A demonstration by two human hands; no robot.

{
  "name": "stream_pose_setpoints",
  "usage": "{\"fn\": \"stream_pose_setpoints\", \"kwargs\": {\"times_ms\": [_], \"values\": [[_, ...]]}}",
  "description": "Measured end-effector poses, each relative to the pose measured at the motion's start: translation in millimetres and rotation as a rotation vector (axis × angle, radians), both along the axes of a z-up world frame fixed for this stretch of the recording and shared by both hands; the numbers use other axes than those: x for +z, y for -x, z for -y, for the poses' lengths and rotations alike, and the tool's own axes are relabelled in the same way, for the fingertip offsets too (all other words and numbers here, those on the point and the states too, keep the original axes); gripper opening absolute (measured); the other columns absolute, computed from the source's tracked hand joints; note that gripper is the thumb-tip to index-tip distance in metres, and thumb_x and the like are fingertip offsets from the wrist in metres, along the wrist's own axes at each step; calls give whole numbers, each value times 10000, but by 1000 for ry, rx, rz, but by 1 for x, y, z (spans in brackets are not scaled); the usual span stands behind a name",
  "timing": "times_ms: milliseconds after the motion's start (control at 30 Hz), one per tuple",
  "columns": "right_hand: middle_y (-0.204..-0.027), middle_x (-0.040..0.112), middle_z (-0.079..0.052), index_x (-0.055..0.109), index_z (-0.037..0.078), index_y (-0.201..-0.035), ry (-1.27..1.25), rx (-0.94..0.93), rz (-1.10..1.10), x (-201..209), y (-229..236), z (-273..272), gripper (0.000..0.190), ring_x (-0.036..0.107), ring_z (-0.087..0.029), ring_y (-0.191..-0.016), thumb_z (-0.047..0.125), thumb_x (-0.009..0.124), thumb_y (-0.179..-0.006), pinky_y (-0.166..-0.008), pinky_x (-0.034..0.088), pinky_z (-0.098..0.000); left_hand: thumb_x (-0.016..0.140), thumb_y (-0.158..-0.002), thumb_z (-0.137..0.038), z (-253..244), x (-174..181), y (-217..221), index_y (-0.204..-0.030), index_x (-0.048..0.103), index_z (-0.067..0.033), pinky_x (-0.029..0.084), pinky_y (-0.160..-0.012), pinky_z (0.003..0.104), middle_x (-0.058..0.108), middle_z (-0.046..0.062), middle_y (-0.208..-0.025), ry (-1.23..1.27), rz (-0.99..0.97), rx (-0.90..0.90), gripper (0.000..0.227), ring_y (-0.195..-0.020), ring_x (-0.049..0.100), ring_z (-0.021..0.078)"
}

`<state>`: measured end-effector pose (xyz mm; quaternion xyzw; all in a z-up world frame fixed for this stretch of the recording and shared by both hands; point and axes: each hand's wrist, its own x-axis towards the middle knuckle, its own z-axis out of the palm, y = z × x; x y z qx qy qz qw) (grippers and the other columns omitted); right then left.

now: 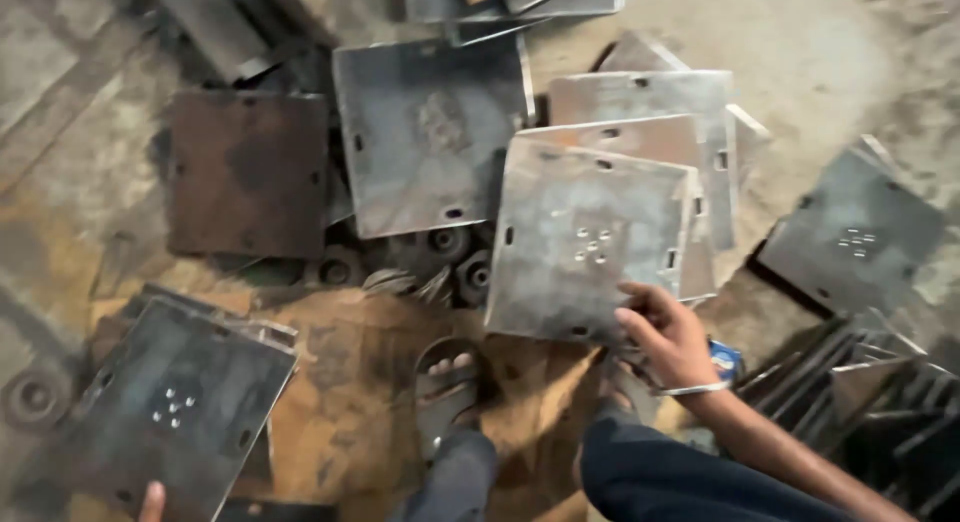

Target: Inspecting and stacking square metal plates on a workshop floor.

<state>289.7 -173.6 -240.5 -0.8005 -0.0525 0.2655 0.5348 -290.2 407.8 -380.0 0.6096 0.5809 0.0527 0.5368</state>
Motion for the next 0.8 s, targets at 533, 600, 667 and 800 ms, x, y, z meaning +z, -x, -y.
{"fn": "stream_pose_setpoints", "kwargs": {"times_ms": [533, 600, 667, 800], "values": [[-876, 718, -66, 694, 89, -1197, 224, 250, 215, -1, 18, -38, 377, 689, -194, -752, 218, 758, -849, -707, 560, -332, 620, -954, -491, 112, 258, -679, -965, 714, -55, 524, -762, 554, 715, 211, -952, -939, 150, -1347, 447, -932, 668, 439], [-859, 712, -62, 697, 95, -1196, 227, 238, 173, 4, 16, -40, 378, 681, -187, -726, 224, 762, -847, -685, 560, -327, 669, -926, -470, 157, 236, -745, -1004, 718, -68, 530, -795, 535, 703, 192, -1012, -1000, 221, -1240, 411, -985, 660, 412], [-842, 705, -58, 700, 100, -1194, 229, 244, 128, 4, 13, -37, 379, 674, -181, -699, 230, 767, -845, -663, 561, -322, 719, -899, -448, 194, 218, -789, -1043, 721, -81, 535, -828, 516, 692, 173, -1072, -1051, 278, -1116, 394, -1038, 652, 386], [-848, 716, -35, 698, 97, -1215, 120, 284, 82, 15, 4, -29, 383, 672, -149, -689, 230, 763, -862, -633, 561, -305, 776, -780, -447, 232, 201, -825, -1164, 700, -75, 478, -896, 500, 623, 132, -1196, -1237, 233, -904, 540, -1168, 554, 344]]}}
